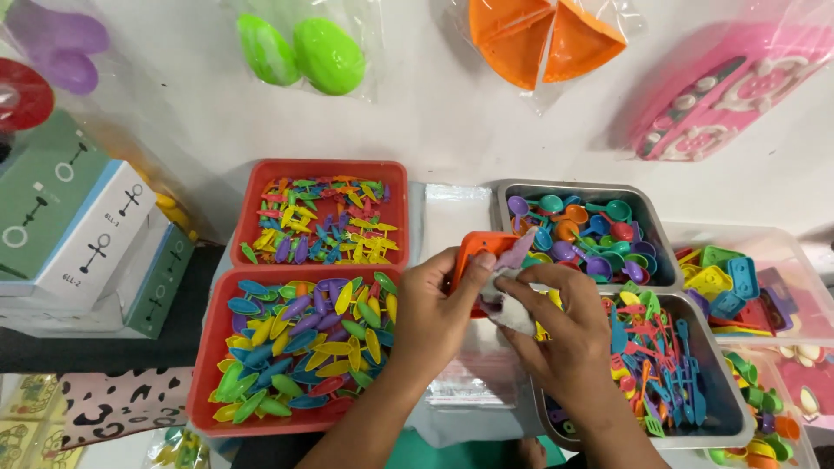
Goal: Cleaning individual small plastic toy pieces with a cloth and sorting them into different trays.
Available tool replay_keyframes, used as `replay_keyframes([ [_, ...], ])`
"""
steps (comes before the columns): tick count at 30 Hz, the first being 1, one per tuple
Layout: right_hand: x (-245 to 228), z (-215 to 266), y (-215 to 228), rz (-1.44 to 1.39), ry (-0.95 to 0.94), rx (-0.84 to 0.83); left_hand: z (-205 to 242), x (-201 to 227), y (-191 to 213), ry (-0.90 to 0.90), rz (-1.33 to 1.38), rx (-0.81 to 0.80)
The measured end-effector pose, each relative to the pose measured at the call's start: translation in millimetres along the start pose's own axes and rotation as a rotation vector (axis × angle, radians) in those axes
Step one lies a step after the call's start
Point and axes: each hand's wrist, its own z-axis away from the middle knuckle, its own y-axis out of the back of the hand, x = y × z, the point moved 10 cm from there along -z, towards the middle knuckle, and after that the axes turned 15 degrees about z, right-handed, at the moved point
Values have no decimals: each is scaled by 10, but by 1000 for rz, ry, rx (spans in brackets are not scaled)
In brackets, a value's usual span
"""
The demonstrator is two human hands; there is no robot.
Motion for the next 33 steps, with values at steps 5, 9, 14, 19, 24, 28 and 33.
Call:
replay_keyframes([
  [5,-201,-36,212,272,-36,90,98,381,-182,-195,-292,-59],
  [9,-300,-37,89,133,62,-47,64,405,-52,-255,-275,21],
  [14,-234,-11,171,294,-37,87,98,521,-217,-297,-397,-76],
  [19,129,22,-120,-234,-257,-117,-9,560,-20,-305,-493,-13],
  [24,839,212,-159,-551,-651,-13,-60,127,16,-103,-654,-107],
  [28,1244,350,-2,-507,-759,177,14,-333,-119,140,-989,-303],
  [33,1051,267,77,-392,-714,152,15,-135,-295,-193,-1057,-206],
])
